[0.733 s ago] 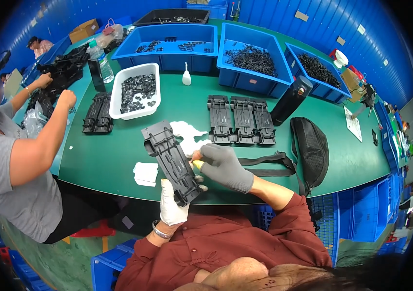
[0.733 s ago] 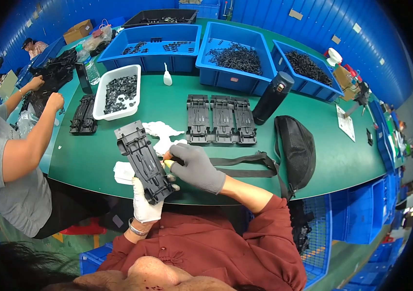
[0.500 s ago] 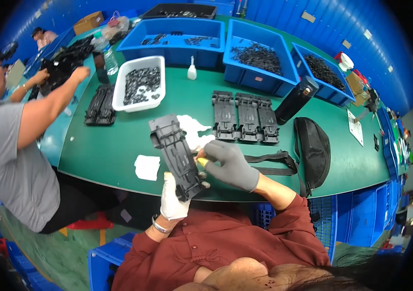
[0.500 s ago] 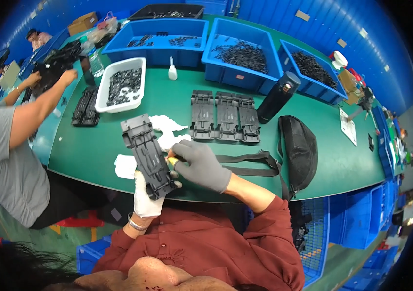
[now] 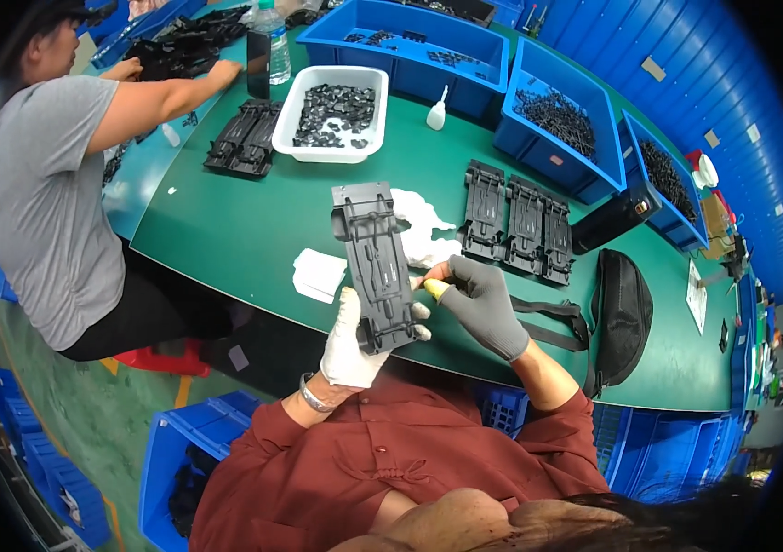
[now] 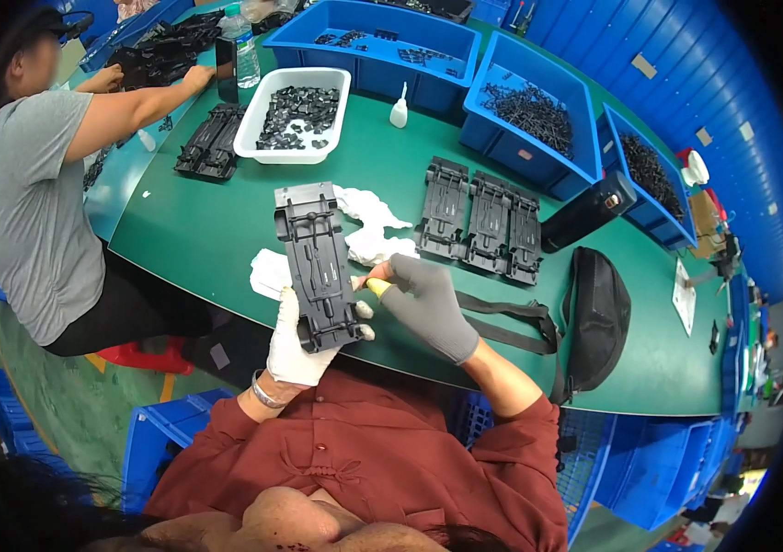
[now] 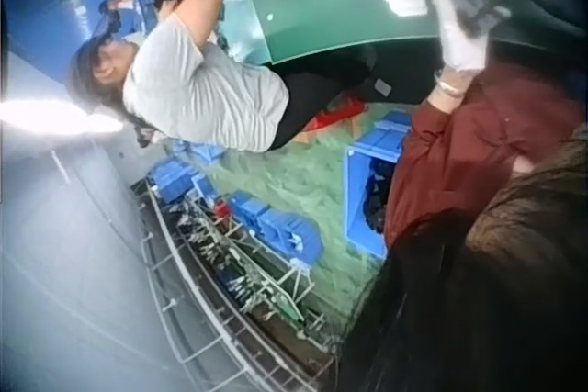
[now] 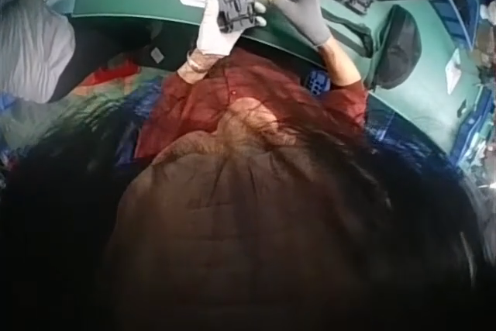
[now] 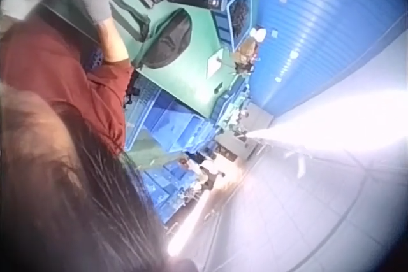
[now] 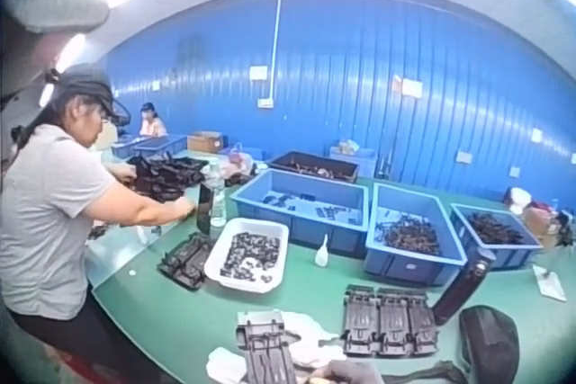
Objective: The person assembles plastic parts onto a toy car chassis using a manual assembly tool, taking the parts from blue bins and a white tray at a factory workbench.
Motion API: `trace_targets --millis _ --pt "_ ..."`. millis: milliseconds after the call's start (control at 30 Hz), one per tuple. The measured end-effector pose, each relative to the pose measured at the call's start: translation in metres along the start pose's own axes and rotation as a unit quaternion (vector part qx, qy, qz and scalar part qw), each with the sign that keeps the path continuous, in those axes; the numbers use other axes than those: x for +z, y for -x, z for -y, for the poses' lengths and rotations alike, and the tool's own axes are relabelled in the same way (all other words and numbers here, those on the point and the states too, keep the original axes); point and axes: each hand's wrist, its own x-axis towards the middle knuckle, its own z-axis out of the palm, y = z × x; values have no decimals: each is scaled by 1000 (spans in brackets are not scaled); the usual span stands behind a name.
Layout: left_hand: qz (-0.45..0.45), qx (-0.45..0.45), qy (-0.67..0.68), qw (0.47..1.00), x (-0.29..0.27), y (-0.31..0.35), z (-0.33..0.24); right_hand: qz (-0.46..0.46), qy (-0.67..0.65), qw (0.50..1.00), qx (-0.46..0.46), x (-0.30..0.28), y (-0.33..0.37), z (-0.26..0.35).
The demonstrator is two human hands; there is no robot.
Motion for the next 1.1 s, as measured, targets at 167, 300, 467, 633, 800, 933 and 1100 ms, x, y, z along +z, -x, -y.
trace_targets --millis 167,300,467,633,800,933,1100 --pt "-36 4 -34 999 2 4 -2 24 -205 974 93 6 -6 -2" --pt "-28 5 -15 999 -3 4 -2 20 -265 956 124 8 -8 -2" --pt "-17 4 -35 999 -5 4 -1 8 -266 955 133 14 -9 -5" --pt "-33 11 -39 999 -5 5 0 18 -263 956 125 13 -7 -6" --pt "-22 28 -45 998 -3 6 -2 4 -241 965 103 1 -11 -7" --pt "-20 31 -81 996 -2 8 -2 24 -124 989 79 2 -12 11" --pt "-35 27 -101 994 -4 12 -2 32 -18 997 66 6 -12 9"
